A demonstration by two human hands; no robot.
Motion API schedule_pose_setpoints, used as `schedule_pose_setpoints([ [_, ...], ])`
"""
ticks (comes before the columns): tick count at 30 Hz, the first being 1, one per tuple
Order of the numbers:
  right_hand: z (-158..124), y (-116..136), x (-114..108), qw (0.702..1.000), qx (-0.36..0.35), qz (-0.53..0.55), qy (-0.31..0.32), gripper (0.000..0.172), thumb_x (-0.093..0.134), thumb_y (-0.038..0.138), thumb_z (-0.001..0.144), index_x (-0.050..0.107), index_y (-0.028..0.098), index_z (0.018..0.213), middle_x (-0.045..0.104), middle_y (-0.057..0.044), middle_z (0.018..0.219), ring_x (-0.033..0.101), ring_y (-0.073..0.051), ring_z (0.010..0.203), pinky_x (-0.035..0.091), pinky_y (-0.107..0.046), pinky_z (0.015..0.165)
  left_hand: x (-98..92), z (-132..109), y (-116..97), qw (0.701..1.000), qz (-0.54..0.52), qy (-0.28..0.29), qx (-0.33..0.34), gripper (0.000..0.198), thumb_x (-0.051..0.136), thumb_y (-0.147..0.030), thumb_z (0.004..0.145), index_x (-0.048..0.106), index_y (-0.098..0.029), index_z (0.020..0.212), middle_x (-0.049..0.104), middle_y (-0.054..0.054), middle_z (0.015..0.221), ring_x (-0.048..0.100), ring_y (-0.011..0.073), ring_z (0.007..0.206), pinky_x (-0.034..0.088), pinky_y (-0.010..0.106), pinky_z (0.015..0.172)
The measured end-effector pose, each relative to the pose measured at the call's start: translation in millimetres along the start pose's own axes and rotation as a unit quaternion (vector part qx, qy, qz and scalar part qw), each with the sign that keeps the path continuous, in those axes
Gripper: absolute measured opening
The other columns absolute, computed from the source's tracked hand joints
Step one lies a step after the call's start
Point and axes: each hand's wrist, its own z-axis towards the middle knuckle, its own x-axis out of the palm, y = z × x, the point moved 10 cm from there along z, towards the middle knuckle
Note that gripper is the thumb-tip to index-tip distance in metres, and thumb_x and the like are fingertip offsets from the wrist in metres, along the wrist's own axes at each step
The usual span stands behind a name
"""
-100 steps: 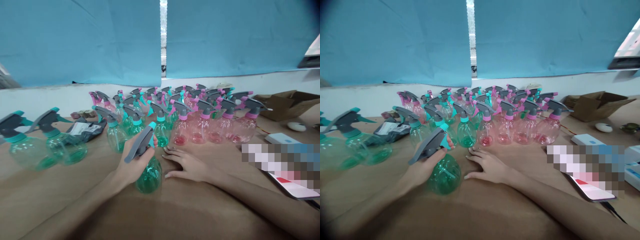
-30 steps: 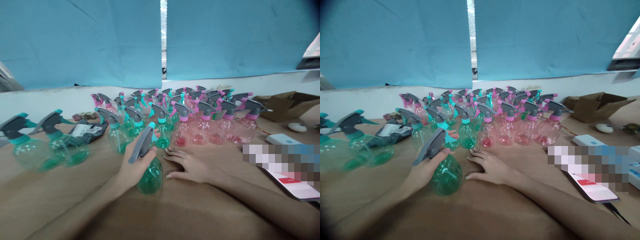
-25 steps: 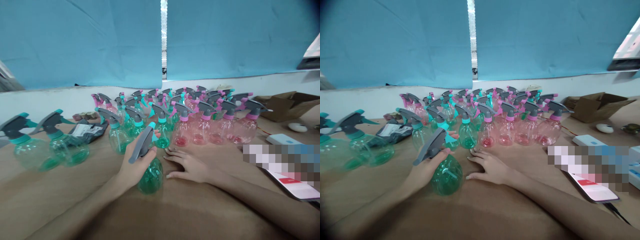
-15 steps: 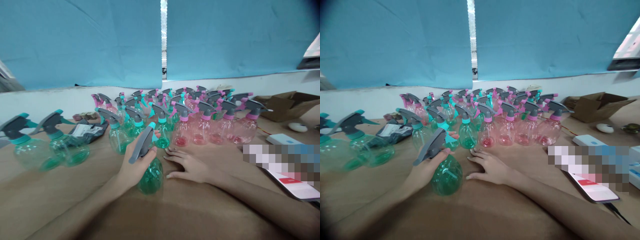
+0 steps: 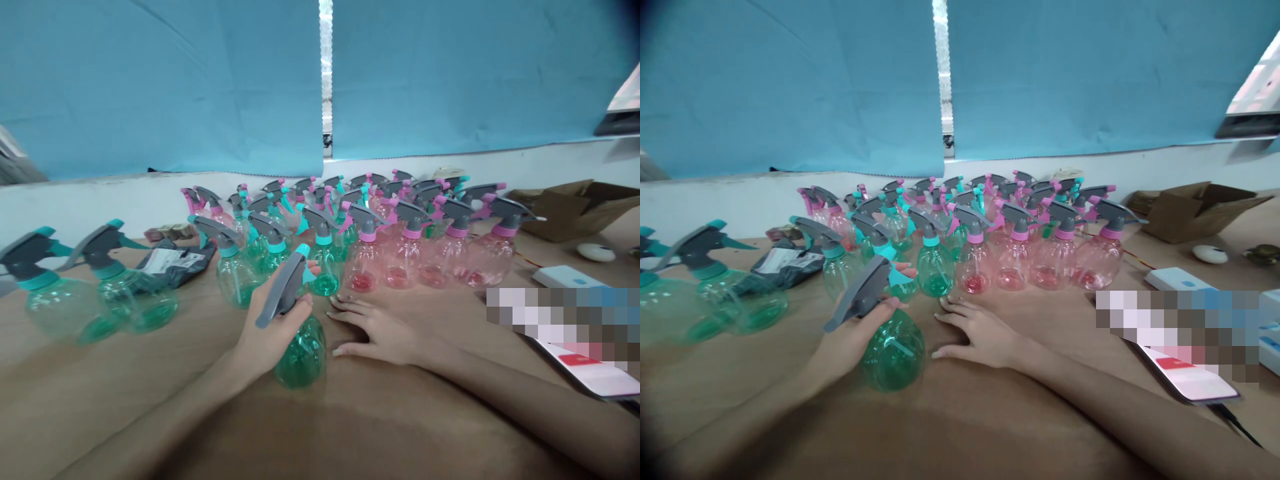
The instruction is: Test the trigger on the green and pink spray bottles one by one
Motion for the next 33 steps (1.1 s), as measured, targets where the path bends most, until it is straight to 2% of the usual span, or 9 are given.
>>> schedule_pose_setpoints([
  [5, 0.3, 2.2, -1.3, 1.000, -0.003, -0.006, 0.003, 0.072, 0.049, 0.064, 0.078, 0.041, 0.022, 0.136, 0.033, -0.007, 0.144, 0.027, -0.025, 0.134, 0.025, -0.045, 0.109, 1.2, -0.5, 3.8, 0.999, -0.013, 0.031, -0.021, 0.022, 0.047, -0.019, 0.075, 0.057, -0.026, 0.093, 0.059, -0.003, 0.064, 0.058, 0.0167, 0.056, 0.045, 0.029, 0.053],
  [10, 0.8, 3.1, -1.5, 1.000, 0.009, -0.014, 0.016, 0.075, 0.046, 0.067, 0.078, 0.042, 0.018, 0.135, 0.034, -0.008, 0.144, 0.027, -0.024, 0.134, 0.024, -0.042, 0.110, 1.7, 0.0, 1.3, 0.997, -0.060, 0.047, -0.018, 0.011, 0.047, -0.016, 0.073, 0.053, -0.025, 0.076, 0.062, -0.003, 0.074, 0.061, 0.0169, 0.064, 0.045, 0.027, 0.054],
  [12, 0.8, 2.5, -0.9, 1.000, 0.013, -0.014, 0.019, 0.077, 0.046, 0.068, 0.077, 0.042, 0.016, 0.135, 0.034, -0.009, 0.144, 0.027, -0.024, 0.134, 0.024, -0.041, 0.110, 2.5, -0.7, 3.8, 0.996, -0.064, 0.049, -0.025, 0.014, 0.047, -0.016, 0.074, 0.055, -0.026, 0.079, 0.063, -0.002, 0.074, 0.062, 0.0180, 0.067, 0.046, 0.027, 0.054],
  [14, 0.7, 2.2, -0.6, 1.000, 0.012, -0.013, 0.017, 0.077, 0.046, 0.067, 0.077, 0.041, 0.017, 0.135, 0.034, -0.009, 0.144, 0.027, -0.024, 0.134, 0.024, -0.041, 0.110, 3.7, -2.1, 6.9, 0.996, -0.064, 0.051, -0.032, 0.022, 0.047, -0.017, 0.075, 0.058, -0.027, 0.091, 0.066, -0.001, 0.080, 0.064, 0.0191, 0.072, 0.048, 0.027, 0.056],
  [17, 0.5, 2.0, -1.6, 1.000, 0.005, -0.008, 0.004, 0.073, 0.048, 0.065, 0.078, 0.040, 0.022, 0.136, 0.034, -0.007, 0.144, 0.028, -0.025, 0.134, 0.025, -0.044, 0.109, 2.8, -3.5, 7.5, 0.997, -0.067, 0.037, -0.025, 0.039, 0.048, -0.017, 0.076, 0.055, -0.030, 0.113, 0.066, 0.001, 0.103, 0.063, 0.0203, 0.088, 0.051, 0.029, 0.066],
  [19, 0.4, 2.0, -2.1, 1.000, 0.001, -0.004, -0.003, 0.072, 0.050, 0.064, 0.078, 0.040, 0.023, 0.136, 0.034, -0.007, 0.144, 0.028, -0.025, 0.134, 0.026, -0.045, 0.109, 2.9, -3.5, 7.4, 0.997, -0.069, 0.032, -0.028, 0.045, 0.048, -0.016, 0.077, 0.052, -0.031, 0.119, 0.063, 0.001, 0.114, 0.063, 0.0204, 0.094, 0.052, 0.030, 0.073],
  [24, 0.4, 1.0, -1.1, 1.000, 0.002, -0.003, -0.002, 0.074, 0.051, 0.064, 0.077, 0.041, 0.020, 0.136, 0.035, -0.009, 0.143, 0.029, -0.025, 0.133, 0.026, -0.044, 0.109, 5.6, -0.8, 4.2, 0.996, -0.082, 0.040, -0.024, 0.044, 0.049, -0.016, 0.077, 0.052, -0.030, 0.119, 0.061, 0.000, 0.119, 0.064, 0.0175, 0.082, 0.051, 0.031, 0.075],
  [29, -0.1, 1.6, -1.7, 1.000, -0.002, 0.005, -0.005, 0.071, 0.052, 0.062, 0.078, 0.039, 0.024, 0.136, 0.034, -0.006, 0.144, 0.028, -0.026, 0.133, 0.025, -0.045, 0.109, 5.9, 0.7, 4.7, 0.996, -0.082, 0.042, -0.017, 0.041, 0.050, -0.019, 0.077, 0.053, -0.028, 0.117, 0.061, 0.002, 0.117, 0.060, 0.0144, 0.067, 0.049, 0.029, 0.060],
  [33, -0.4, 1.6, -1.5, 1.000, 0.003, 0.005, 0.000, 0.072, 0.050, 0.063, 0.078, 0.039, 0.023, 0.136, 0.034, -0.007, 0.144, 0.028, -0.026, 0.133, 0.026, -0.045, 0.109, 5.1, -0.1, 5.1, 0.996, -0.073, 0.039, -0.019, 0.039, 0.051, -0.021, 0.077, 0.053, -0.028, 0.116, 0.063, 0.002, 0.111, 0.059, 0.0137, 0.064, 0.047, 0.027, 0.057],
])
